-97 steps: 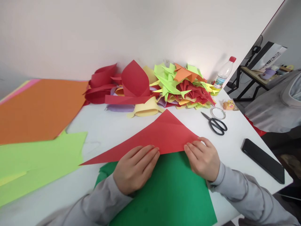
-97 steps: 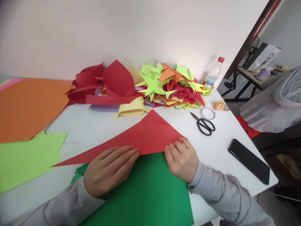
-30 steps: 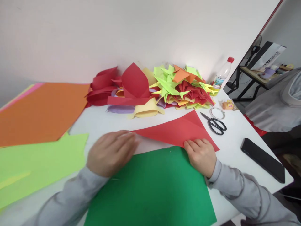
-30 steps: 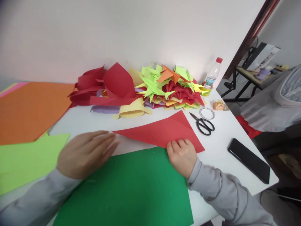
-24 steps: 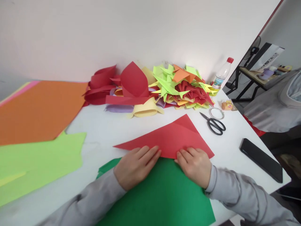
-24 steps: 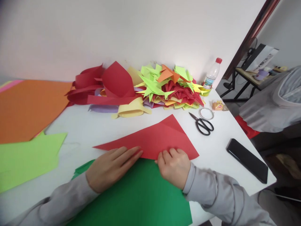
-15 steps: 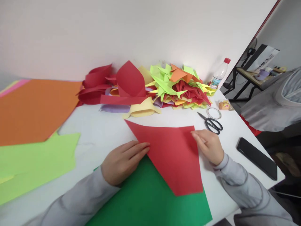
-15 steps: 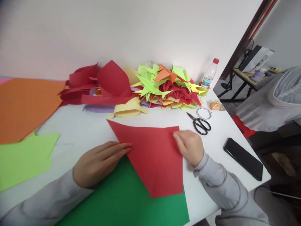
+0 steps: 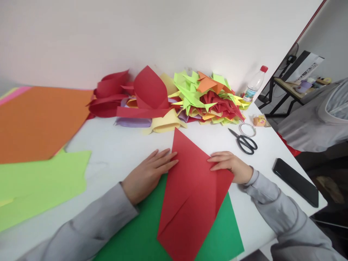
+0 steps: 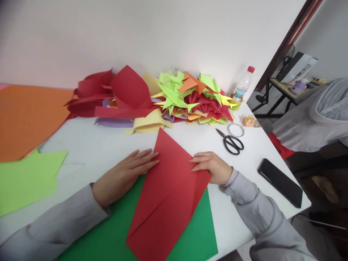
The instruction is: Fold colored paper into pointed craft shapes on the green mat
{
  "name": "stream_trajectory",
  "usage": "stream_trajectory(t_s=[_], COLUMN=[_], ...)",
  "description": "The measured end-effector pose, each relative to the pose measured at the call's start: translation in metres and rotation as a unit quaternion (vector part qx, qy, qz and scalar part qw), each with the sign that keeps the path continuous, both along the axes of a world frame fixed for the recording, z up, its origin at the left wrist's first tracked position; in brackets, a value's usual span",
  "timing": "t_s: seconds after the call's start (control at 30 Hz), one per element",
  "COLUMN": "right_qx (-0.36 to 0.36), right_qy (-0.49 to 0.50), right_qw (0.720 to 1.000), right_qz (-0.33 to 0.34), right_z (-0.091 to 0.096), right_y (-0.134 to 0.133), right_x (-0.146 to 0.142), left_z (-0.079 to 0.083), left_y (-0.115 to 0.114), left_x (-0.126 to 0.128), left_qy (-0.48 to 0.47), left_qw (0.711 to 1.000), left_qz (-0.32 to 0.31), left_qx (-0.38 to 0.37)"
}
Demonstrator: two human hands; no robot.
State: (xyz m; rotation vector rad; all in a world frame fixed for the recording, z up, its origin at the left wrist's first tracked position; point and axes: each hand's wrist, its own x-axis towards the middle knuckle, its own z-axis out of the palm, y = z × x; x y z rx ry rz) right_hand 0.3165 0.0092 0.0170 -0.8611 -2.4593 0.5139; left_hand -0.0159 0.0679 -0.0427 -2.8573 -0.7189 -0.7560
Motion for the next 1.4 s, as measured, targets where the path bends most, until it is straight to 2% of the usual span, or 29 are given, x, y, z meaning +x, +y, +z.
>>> stream_trajectory(t_s=[0.1,0.2,0.3,0.37,0.4,0.47,0.53,0.57,0.67,0.73,0.9,0.97,1.1,1.2,1.3,1.4], right_qx=[-0.001,-0.005,-0.013,-0.017,-0.017,-0.014,-0.002,0.006,0.022,0.02,-0.031,-0.04,-0.022,-0.039,-0.073,-0.099], right_qy=[0.02,0.038,0.046,0.062,0.07,0.077,0.078,0.079,0.095,0.114,0.118,0.102,0.067,0.072,0.094,0.099], right_qw=[1.0,0.999,0.998,0.996,0.995,0.992,0.988,0.985,0.974,0.973,0.992,0.994,0.997,0.997,0.993,0.989], right_qz=[-0.005,-0.021,-0.038,-0.056,-0.066,-0.094,-0.133,-0.154,-0.203,-0.201,-0.041,-0.01,0.0,-0.012,-0.02,-0.049], right_z=[-0.002,0.0,0.005,0.007,0.007,0.006,0.004,0.003,0.004,0.006,0.007,0.007,0.007,0.007,0.008,0.013], right_y=[-0.003,-0.007,-0.009,-0.008,-0.007,-0.005,-0.003,-0.003,-0.004,-0.005,-0.005,-0.006,-0.009,-0.009,-0.007,-0.008], right_x=[-0.001,-0.005,-0.009,-0.009,-0.008,-0.006,-0.005,-0.005,-0.005,-0.005,-0.008,-0.01,-0.015,-0.015,-0.014,-0.014], left_z=[0.002,0.008,0.023,0.037,0.044,0.058,0.066,0.068,0.065,0.063,0.063,0.062,0.056,0.053,0.054,0.059], left_y=[-0.004,-0.013,-0.022,-0.028,-0.03,-0.033,-0.034,-0.034,-0.035,-0.035,-0.03,-0.026,-0.02,-0.019,-0.019,-0.024], left_x=[0.001,0.005,0.008,0.007,0.005,-0.002,-0.011,-0.016,-0.027,-0.03,-0.024,-0.023,-0.025,-0.029,-0.028,-0.022], left_qy=[-0.03,-0.089,-0.146,-0.18,-0.19,-0.207,-0.212,-0.198,-0.149,-0.135,-0.088,-0.077,-0.042,-0.05,-0.07,-0.102], left_qw=[1.0,0.995,0.981,0.954,0.932,0.879,0.856,0.858,0.887,0.904,0.906,0.914,0.944,0.952,0.953,0.932], left_qz=[0.007,-0.022,-0.042,-0.043,-0.036,-0.063,-0.082,-0.079,-0.048,-0.042,-0.118,-0.127,-0.098,-0.074,-0.04,0.01], left_qx=[-0.006,-0.035,-0.124,-0.236,-0.307,-0.424,-0.465,-0.467,-0.434,-0.403,-0.396,-0.377,-0.313,-0.293,-0.293,-0.348])
